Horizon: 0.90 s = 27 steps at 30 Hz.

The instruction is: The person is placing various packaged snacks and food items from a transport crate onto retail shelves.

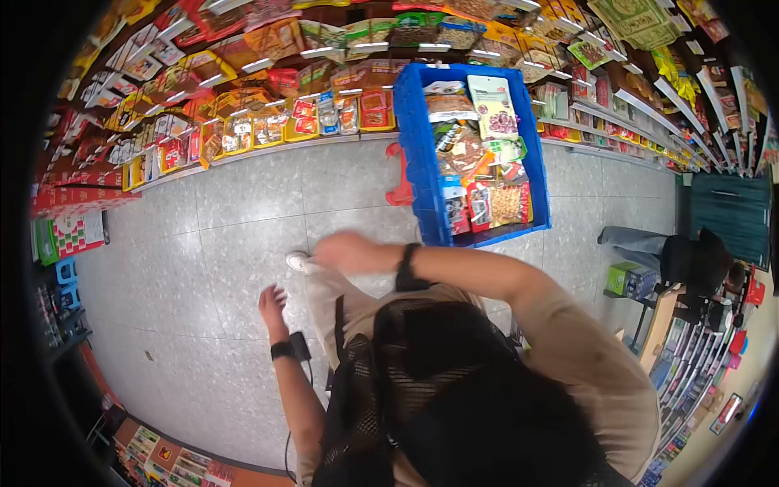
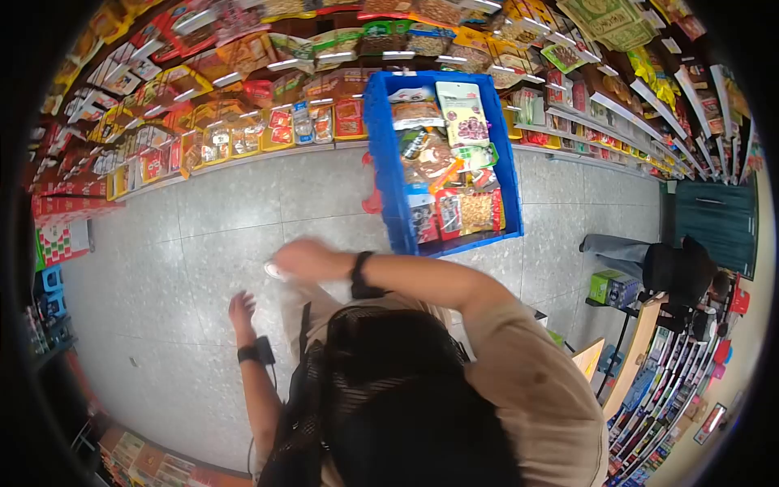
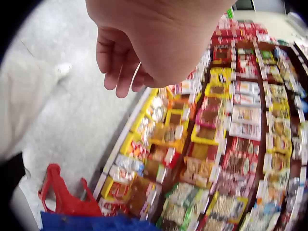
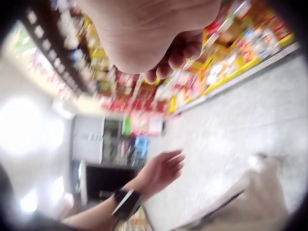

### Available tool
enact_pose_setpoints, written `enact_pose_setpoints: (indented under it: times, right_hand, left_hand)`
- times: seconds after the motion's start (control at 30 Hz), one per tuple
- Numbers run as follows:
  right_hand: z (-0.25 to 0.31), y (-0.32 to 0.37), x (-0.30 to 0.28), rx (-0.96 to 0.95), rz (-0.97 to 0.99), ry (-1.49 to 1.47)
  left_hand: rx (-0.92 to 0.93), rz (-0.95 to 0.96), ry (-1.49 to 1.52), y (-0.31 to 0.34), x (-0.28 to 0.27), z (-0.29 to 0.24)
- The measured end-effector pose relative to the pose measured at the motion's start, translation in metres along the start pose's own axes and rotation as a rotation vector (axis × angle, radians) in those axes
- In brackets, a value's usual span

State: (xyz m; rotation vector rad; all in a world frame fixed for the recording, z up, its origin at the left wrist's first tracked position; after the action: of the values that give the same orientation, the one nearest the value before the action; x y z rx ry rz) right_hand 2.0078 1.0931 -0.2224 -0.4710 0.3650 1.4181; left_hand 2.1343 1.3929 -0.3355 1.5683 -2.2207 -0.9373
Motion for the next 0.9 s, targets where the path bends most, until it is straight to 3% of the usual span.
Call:
enact_pose_setpoints:
  times: [0.1,0.17,0.23,0.3,0.37,0.4,0.5,0.63,0.67,0.8,0.9]
  right_hand:
    - [-0.143,0.130,-0.112,0.472,-0.617,0.073]
    - [-0.186,0.198,-0.169,0.832,-0.675,-0.030]
    - [-0.264,0.257,-0.176,0.919,-0.782,0.093]
    - [-0.320,0.299,-0.174,1.085,-0.791,-0.209]
    - [-0.328,0.309,-0.174,1.179,-0.820,-0.508]
    - [-0.331,0.309,-0.172,1.220,-0.830,-0.659]
    - [-0.329,0.292,-0.160,1.210,-0.803,-0.715]
    - [-0.312,0.270,-0.172,1.259,-0.808,-0.312]
    - [-0.310,0.267,-0.172,1.268,-0.809,-0.394]
    - [-0.289,0.273,-0.175,1.010,-0.842,-0.921]
    - [-0.237,0.297,-0.192,0.810,-0.697,-1.195]
  left_hand:
    - [0.076,0.235,-0.036,0.012,0.161,-0.014]
    - [0.098,0.456,-0.028,0.044,0.273,-0.019]
    - [0.193,0.720,-0.159,0.078,0.368,-0.025]
    - [0.249,0.853,-0.305,0.116,0.440,-0.039]
    - [0.183,0.852,-0.283,0.142,0.488,-0.044]
    - [0.150,0.851,-0.272,0.143,0.505,-0.044]
    - [0.060,0.821,-0.338,0.133,0.527,-0.020]
    - [-0.157,0.658,-0.229,0.115,0.514,-0.004]
    - [-0.163,0.644,-0.208,0.120,0.511,-0.008]
    - [-0.208,0.619,-0.185,0.129,0.495,0.000]
    - [-0.319,0.629,-0.064,0.148,0.496,-0.005]
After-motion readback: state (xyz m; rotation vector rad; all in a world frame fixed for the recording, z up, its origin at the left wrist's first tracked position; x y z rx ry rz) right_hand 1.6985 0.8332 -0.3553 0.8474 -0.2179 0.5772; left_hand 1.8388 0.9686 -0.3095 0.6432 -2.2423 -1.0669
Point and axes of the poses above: each hand's wrist, its own y-axis away from the middle knuckle, its own x-axis out of the palm, z = x × y, the point moved 3 cm from there along -y, towards the middle knuckle, and after that the axes turned 4 degrees about y, right-handed, at the moved point
